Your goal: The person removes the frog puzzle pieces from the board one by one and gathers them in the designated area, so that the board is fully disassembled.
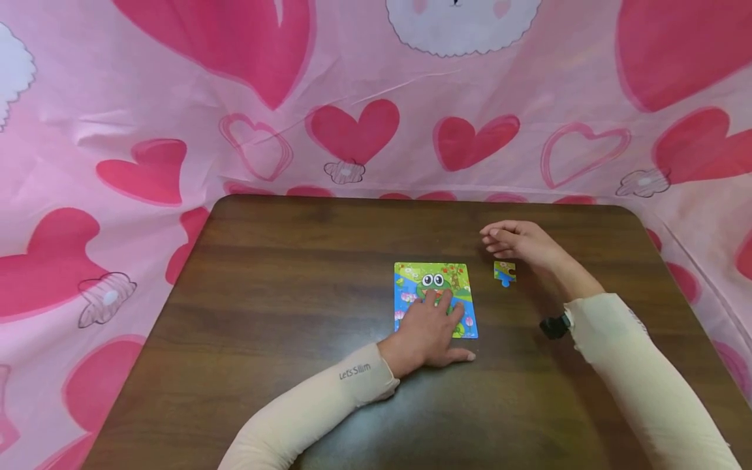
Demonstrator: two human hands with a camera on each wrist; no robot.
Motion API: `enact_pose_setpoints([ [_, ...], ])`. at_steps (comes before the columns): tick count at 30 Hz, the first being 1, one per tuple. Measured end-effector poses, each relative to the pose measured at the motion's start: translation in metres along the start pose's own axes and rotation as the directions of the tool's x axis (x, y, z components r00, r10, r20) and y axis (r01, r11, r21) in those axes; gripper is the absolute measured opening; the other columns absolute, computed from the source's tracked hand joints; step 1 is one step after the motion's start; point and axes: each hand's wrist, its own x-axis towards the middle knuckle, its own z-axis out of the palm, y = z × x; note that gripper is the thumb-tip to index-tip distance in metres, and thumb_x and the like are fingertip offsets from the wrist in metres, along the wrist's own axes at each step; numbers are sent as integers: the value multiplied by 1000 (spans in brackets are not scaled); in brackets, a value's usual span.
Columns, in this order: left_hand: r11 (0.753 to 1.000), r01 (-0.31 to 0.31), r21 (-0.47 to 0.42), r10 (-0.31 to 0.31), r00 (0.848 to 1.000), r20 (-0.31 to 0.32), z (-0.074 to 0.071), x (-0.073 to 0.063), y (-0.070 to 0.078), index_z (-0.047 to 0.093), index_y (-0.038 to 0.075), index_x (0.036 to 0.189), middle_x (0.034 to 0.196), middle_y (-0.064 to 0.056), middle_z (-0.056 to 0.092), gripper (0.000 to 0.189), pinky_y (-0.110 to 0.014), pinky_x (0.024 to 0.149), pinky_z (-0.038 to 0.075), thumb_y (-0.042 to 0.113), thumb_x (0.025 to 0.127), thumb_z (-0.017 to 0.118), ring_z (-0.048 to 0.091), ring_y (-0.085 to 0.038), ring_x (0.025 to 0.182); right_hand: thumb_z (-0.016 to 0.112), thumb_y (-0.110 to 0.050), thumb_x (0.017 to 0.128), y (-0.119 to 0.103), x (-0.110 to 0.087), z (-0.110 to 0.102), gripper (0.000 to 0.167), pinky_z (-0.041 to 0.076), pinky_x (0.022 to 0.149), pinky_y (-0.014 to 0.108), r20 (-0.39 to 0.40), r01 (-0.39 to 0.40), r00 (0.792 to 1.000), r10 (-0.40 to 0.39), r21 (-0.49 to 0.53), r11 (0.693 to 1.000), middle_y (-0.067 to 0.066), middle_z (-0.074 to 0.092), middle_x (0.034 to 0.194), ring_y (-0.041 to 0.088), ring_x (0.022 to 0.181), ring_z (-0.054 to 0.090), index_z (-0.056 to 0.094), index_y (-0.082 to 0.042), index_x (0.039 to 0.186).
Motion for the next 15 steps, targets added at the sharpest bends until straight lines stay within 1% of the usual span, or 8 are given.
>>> enact_pose_setpoints([
  [3,1000,-3,3,3,1000,-9,0,1,0,39,29,152,158,-4,38,87,-33,93,54,88,87,34,44,-27,137,54,-31,106,-2,5,7,51,58,86,24,13,-7,1000,7,-10,1000,-10,73,100,13,95,72,49,10,137],
  [6,1000,-5,-5,5,1000,-21,0,2,0,41,30,149,156,-5,41,86,-33,88,55,88,86,37,46,-28,134,52,-30,107,-2,10,14,50,58,87,26,27,-13,1000,13,-18,1000,-6,73,102,14,95,71,50,10,137],
  [11,998,-3,-63,3,1000,-2,-1,3,2,39,29,152,159,-8,38,90,-40,97,53,88,85,40,44,-32,137,50,-26,108,-4,18,28,45,58,86,26,54,-20,998,22,-33,999,3,71,109,16,96,71,52,9,136],
  [15,997,3,-74,-2,1000,17,-2,4,4,37,30,154,163,-8,34,92,-42,102,51,89,84,39,41,-33,141,49,-26,108,-6,24,39,43,58,88,27,82,-25,996,30,-62,998,13,68,116,20,101,71,55,7,135],
])
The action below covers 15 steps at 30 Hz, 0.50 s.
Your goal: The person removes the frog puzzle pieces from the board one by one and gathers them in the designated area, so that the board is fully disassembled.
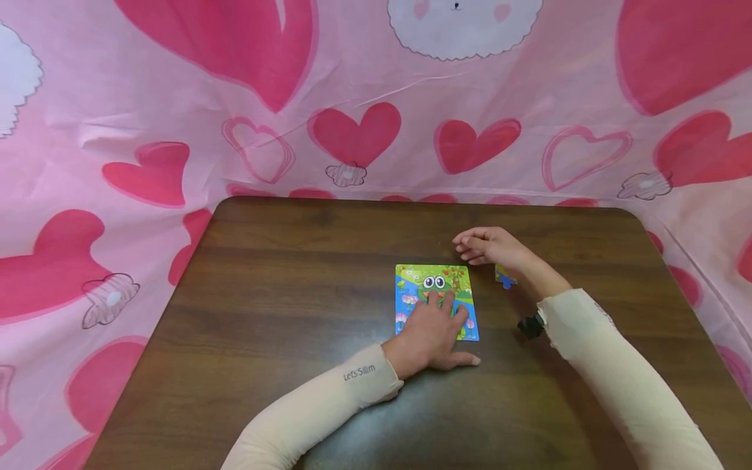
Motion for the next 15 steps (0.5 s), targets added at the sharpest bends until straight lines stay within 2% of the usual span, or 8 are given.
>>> enact_pose_setpoints([
  [6,1000,4,-14,-3,1000,13,-2,0,1,37,31,152,165,-9,32,89,-43,103,50,89,84,37,41,-34,142,47,-25,109,-3,10,14,41,56,96,38,71,-1,998,2,-17,1000,22,62,125,27,108,68,55,6,135],
  [15,1000,-12,-28,14,999,44,-3,3,-3,37,32,152,165,-10,31,89,-40,99,53,89,84,37,40,-32,140,48,-23,109,-6,17,25,39,54,101,44,107,-9,994,9,-7,1000,25,60,128,32,111,65,56,5,134],
])
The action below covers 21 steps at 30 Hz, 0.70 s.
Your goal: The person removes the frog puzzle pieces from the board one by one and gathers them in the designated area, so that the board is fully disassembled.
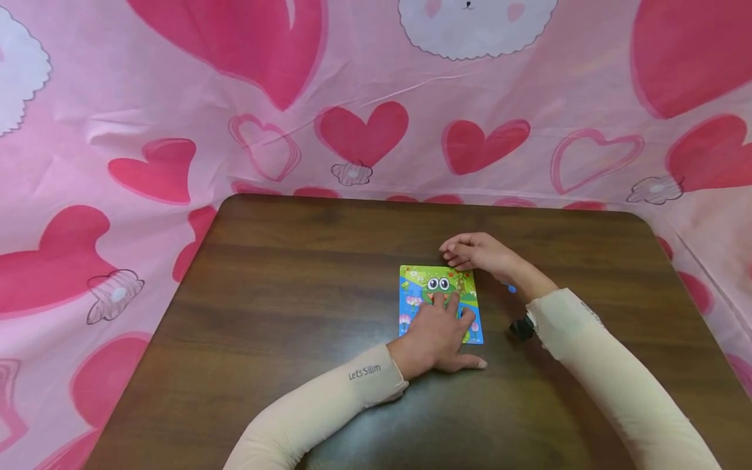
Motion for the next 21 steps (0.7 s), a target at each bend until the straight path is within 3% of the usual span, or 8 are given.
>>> enact_pose_setpoints([
  [13,999,-24,25,25,999,-21,4,1,-1,36,32,154,164,-11,32,90,-37,95,55,89,84,37,42,-33,139,47,-24,109,-3,6,11,39,56,97,42,21,-25,999,25,-19,1000,22,60,127,31,113,66,57,3,135],
  [21,999,-21,50,22,999,-27,4,1,-1,36,31,154,164,-11,32,91,-38,95,55,90,84,36,42,-33,139,46,-23,109,-8,6,16,38,56,97,44,21,-2,1000,5,-128,992,24,60,128,35,117,65,58,3,133],
])
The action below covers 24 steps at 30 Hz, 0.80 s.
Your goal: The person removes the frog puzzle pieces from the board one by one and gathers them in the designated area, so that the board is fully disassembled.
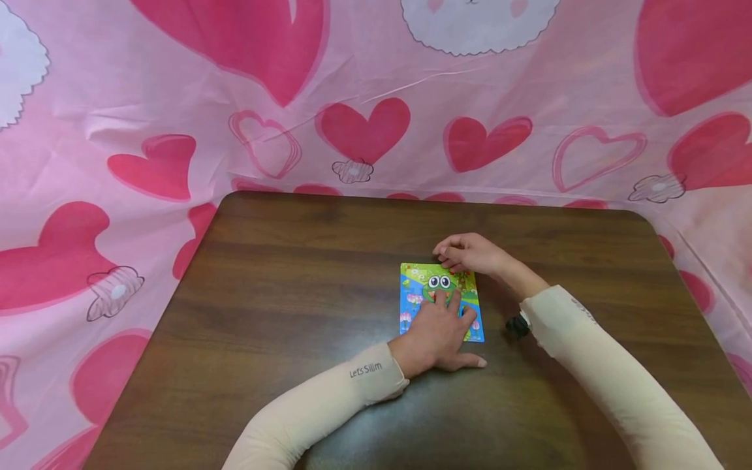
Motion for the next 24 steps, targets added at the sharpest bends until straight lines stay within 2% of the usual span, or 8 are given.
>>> enact_pose_setpoints([
  [13,999,-5,-38,5,1000,15,-1,1,-4,39,30,151,163,-10,34,89,-35,92,55,89,84,38,44,-30,136,50,-22,108,-3,0,2,34,56,97,44,82,23,997,-16,-78,997,22,66,130,34,119,66,62,1,130],
  [19,998,-4,-70,4,1000,12,-2,1,-5,40,30,149,163,-11,34,87,-36,94,54,88,85,39,43,-32,138,52,-24,107,-5,2,2,33,57,94,42,69,23,998,-15,-118,993,20,68,127,31,116,68,65,-1,126],
  [24,995,-16,-97,17,1000,16,-5,1,-7,40,30,150,163,-9,35,86,-34,91,54,87,86,39,41,-32,140,52,-26,107,-4,3,1,34,58,92,43,56,27,998,-20,-128,991,19,68,126,31,115,68,66,-2,128],
])
